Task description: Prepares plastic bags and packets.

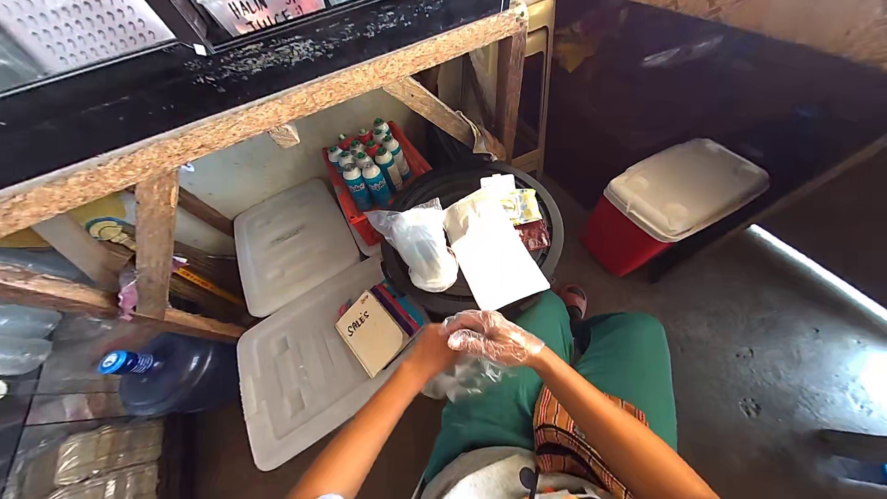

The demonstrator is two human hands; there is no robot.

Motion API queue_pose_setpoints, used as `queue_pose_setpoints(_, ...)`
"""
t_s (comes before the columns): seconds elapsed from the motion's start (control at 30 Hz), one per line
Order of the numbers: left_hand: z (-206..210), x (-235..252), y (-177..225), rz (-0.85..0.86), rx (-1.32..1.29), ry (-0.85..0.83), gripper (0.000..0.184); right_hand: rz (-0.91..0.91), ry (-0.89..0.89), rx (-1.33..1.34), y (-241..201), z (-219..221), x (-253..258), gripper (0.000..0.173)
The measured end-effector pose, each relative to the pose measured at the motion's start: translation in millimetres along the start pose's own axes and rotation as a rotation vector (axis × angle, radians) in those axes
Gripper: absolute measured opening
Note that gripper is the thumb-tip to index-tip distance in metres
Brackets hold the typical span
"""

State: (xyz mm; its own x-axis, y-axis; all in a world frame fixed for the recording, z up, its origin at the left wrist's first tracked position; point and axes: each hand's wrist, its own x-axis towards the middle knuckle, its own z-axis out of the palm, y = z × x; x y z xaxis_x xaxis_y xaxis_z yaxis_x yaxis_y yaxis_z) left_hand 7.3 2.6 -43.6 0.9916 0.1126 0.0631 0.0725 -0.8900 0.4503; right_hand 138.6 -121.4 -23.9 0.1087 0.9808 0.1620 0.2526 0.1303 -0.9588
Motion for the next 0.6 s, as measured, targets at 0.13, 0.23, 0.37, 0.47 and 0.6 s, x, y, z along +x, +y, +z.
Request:
queue_pose_setpoints(0.13,-24,22,-10,0.020,0.078,0.212,0.024,0.083,0.180,-0.100,15,20,-42,0.061)
queue_pose_setpoints(0.23,-32,29,0,0.155,-0.170,0.595,0.020,0.139,0.009,-0.176,9,31,-60,0.055)
queue_pose_setpoints(0.37,-45,27,41,0.428,-0.644,0.639,0.023,-0.129,0.394,-0.237,-22,29,-78,0.026)
queue_pose_setpoints(0.47,-51,19,68,0.593,-0.833,0.419,0.038,-0.331,0.817,-0.278,-40,-1,-82,0.033)
queue_pose_setpoints(0.6,-60,19,92,0.738,-1.014,0.198,0.047,-0.307,0.498,-0.004,-64,-7,-87,0.094)
